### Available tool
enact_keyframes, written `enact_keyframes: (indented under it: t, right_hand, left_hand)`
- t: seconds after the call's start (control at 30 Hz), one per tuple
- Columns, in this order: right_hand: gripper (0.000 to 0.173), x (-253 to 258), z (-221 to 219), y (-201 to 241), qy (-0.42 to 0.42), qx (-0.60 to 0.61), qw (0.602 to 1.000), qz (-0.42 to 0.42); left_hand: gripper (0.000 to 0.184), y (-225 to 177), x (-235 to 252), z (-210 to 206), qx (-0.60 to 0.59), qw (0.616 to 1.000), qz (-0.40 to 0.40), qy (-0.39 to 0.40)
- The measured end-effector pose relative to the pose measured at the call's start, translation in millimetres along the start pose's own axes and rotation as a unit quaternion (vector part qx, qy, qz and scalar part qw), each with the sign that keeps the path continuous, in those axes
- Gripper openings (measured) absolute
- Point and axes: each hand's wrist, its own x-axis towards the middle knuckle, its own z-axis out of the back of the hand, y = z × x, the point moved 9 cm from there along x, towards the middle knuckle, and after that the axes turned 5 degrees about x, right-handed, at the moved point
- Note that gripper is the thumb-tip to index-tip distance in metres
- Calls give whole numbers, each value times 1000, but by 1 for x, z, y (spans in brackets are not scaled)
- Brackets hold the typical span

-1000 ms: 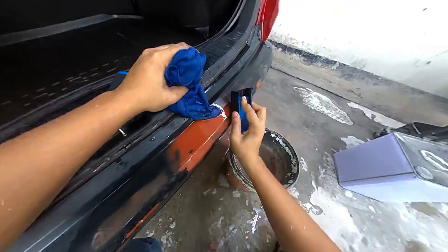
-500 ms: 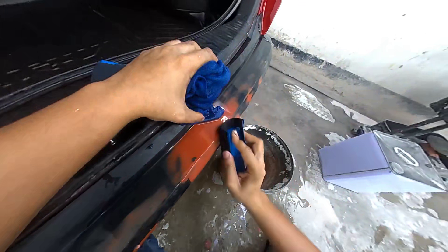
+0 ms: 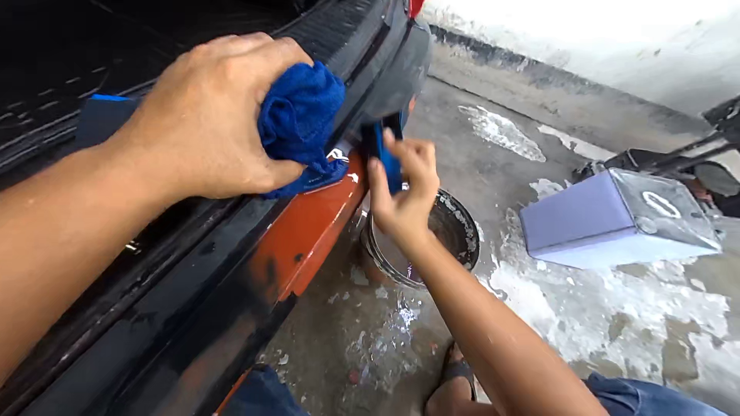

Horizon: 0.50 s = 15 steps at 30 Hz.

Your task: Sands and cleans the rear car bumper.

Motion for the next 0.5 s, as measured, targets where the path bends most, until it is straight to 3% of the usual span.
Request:
enact_keyframes:
  t: [0.1,0.17,0.23,0.3,0.37,0.43,0.5]
  right_hand:
    - [39,-12,2,15,15,-13,998,-60]
    - [42,-53,6,51,71,3,996,-49]
    - [41,-65,7,52,79,16,997,-6]
    - [39,-39,5,27,66,-3,998,7]
    - [39,-10,3,3,39,-41,998,-35]
    - [42,-18,3,25,62,-50,993,-84]
    - [44,-62,4,75,105,-26,991,-76]
  left_hand:
    - [87,-2,-2,-3,-8,1000,-1,29]
    - [100,2,2,-5,-9,999,2,52]
    - [104,6,3,-7,-8,997,11,74]
    - [101,5,3,-9,-4,995,15,98]
    - [93,2,5,-9,2,994,22,106]
    - [84,0,2,-6,0,995,27,97]
    - [75,0,5,-1,-7,997,9,72]
